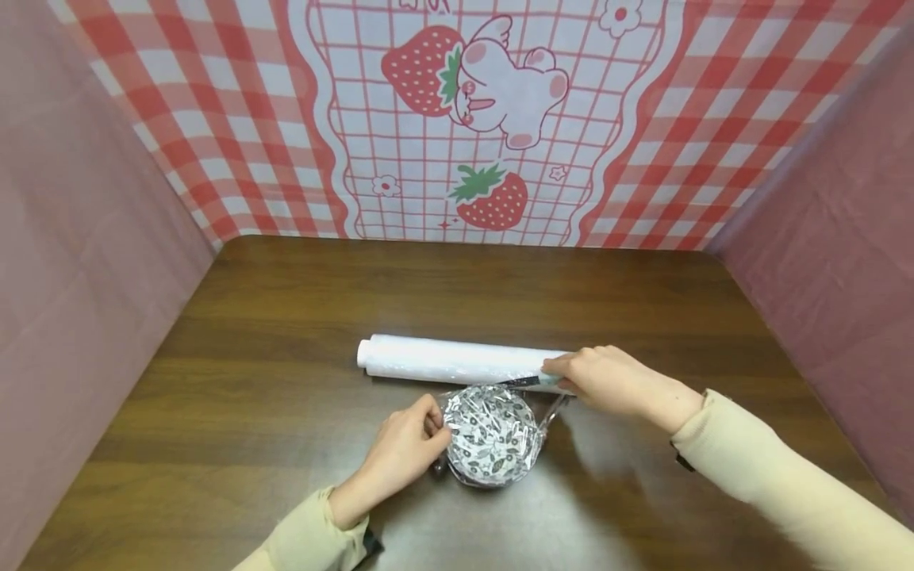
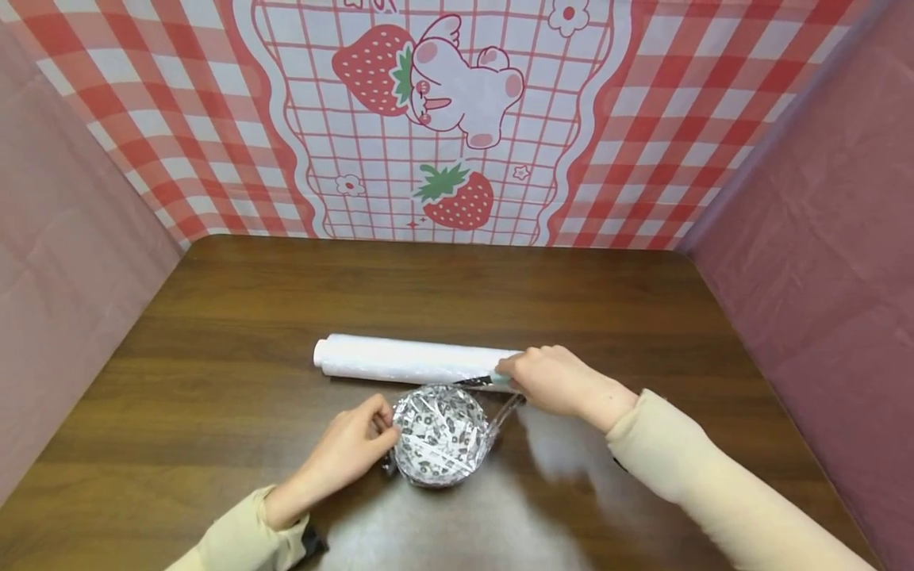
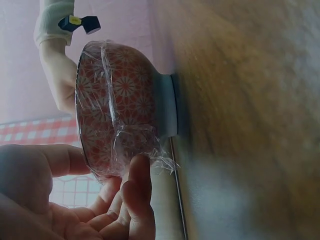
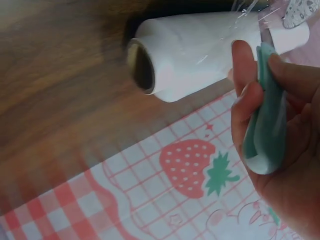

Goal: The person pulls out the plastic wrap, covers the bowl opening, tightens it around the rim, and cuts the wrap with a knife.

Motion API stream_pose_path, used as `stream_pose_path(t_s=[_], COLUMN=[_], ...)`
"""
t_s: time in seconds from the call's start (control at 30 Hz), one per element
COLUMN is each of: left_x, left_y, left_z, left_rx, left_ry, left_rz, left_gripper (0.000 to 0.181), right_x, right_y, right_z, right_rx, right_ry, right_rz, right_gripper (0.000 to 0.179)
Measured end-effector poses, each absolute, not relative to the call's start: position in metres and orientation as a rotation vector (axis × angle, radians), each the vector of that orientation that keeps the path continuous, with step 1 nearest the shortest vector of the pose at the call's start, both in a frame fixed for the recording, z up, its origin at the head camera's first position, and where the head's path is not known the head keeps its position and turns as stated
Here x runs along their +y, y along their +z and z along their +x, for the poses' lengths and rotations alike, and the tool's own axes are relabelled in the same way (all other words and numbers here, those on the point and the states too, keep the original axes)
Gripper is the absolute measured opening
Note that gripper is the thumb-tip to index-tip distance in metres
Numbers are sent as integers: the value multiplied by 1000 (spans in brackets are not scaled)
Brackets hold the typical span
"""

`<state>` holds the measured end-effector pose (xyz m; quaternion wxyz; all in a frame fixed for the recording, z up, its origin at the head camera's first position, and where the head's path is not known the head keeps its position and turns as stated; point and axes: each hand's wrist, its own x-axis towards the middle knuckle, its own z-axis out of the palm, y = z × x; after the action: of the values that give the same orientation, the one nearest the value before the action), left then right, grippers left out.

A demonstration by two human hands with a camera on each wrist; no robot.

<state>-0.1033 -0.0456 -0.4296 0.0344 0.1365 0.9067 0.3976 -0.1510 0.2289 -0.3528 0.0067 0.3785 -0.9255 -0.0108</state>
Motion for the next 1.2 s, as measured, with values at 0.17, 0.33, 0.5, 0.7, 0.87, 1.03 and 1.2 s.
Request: stream_pose_path(t_s=[0.17, 0.33, 0.5, 0.7, 0.87, 1.03, 1.2], left_x=[-47, -47, -47, -47, -48, -48, -48], left_y=[-430, -430, -430, -430, -428, -428, -429], left_z=[-103, -104, -104, -104, -104, -104, -103], left_rx=[2757, 2771, 2773, 2764, 2753, 2743, 2727], left_ry=[1248, 1232, 1228, 1225, 1237, 1244, 1248], left_rz=[398, 373, 378, 401, 398, 411, 431], left_gripper=[9, 7, 7, 8, 8, 8, 9], right_x=[239, 245, 248, 246, 239, 234, 241], right_y=[-352, -351, -352, -355, -358, -364, -363], right_z=[-144, -137, -132, -132, -133, -135, -142], right_rx=[-2922, -2929, -2949, -2937, -2847, -2749, -2849], right_ry=[9, 7, 16, -13, -92, -162, -120], right_rz=[1151, 1115, 1100, 1113, 1142, 1144, 1126], right_gripper=[20, 21, 23, 25, 23, 19, 19])
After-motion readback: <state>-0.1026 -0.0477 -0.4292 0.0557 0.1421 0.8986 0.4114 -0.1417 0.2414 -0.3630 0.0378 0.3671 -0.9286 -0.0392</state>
